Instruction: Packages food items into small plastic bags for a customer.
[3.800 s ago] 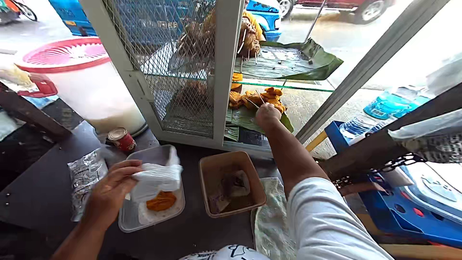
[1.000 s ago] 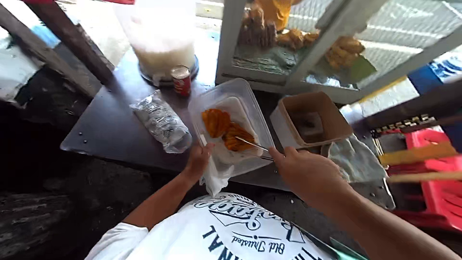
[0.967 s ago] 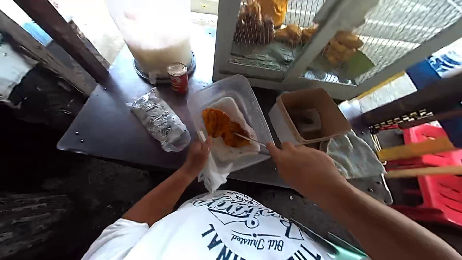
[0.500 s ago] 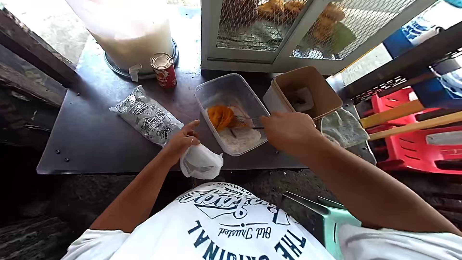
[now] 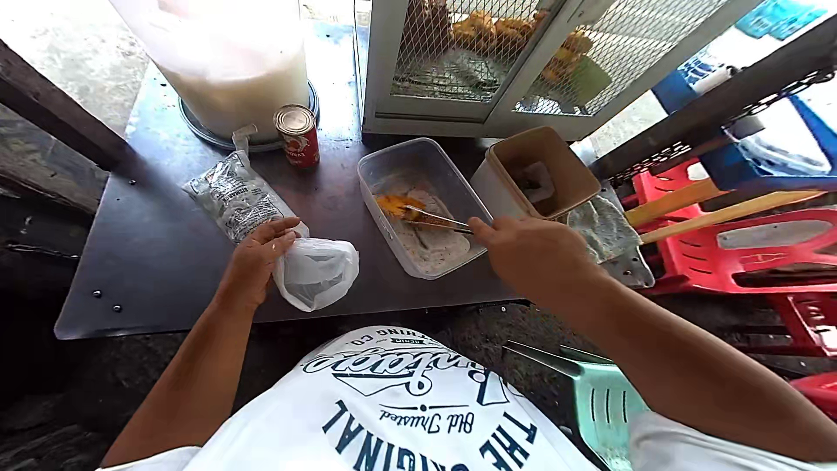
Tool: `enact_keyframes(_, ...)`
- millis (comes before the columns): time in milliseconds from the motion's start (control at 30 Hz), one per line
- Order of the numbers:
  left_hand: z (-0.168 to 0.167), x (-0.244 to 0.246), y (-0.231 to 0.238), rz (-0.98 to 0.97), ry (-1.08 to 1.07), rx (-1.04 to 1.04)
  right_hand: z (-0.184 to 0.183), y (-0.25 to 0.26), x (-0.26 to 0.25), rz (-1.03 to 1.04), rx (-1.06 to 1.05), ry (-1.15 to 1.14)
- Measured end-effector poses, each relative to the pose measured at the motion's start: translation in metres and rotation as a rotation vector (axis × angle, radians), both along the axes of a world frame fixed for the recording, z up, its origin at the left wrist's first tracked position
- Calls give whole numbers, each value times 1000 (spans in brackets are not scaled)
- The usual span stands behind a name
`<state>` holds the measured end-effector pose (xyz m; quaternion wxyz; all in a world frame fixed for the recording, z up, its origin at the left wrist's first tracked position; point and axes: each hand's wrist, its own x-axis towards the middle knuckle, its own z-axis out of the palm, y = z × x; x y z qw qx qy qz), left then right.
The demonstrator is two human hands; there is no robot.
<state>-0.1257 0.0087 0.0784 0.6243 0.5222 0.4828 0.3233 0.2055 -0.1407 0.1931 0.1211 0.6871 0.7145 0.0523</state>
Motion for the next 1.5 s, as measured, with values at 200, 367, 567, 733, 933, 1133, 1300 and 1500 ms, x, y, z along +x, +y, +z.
enact_keyframes(200,7,-10,-24,-67,-199,-73,27,-15,-26,-146,-414,-91)
enact_keyframes(367,10,0,-32,-101,-291,-7,0,21,-10,-121,-378,-1)
enact_keyframes(567,9,3,-44,-33,-242,23,10,45,10,-232,-386,92)
enact_keyframes(733,12,3,-50,-71,-181,107,-8,55,3,-247,-498,117)
enact_keyframes(933,7,-2,-52,-32,-149,109,-15,51,11,-282,-533,73)
enact_keyframes(1133,6,-4,-45,-71,-36,211,1,60,40,-278,-506,178)
enact_keyframes(1300,3,0,-46,-71,148,295,-22,87,78,-504,-706,498)
enact_keyframes(1500,0,-4,-44,-76,212,340,-13,71,102,-512,-571,864)
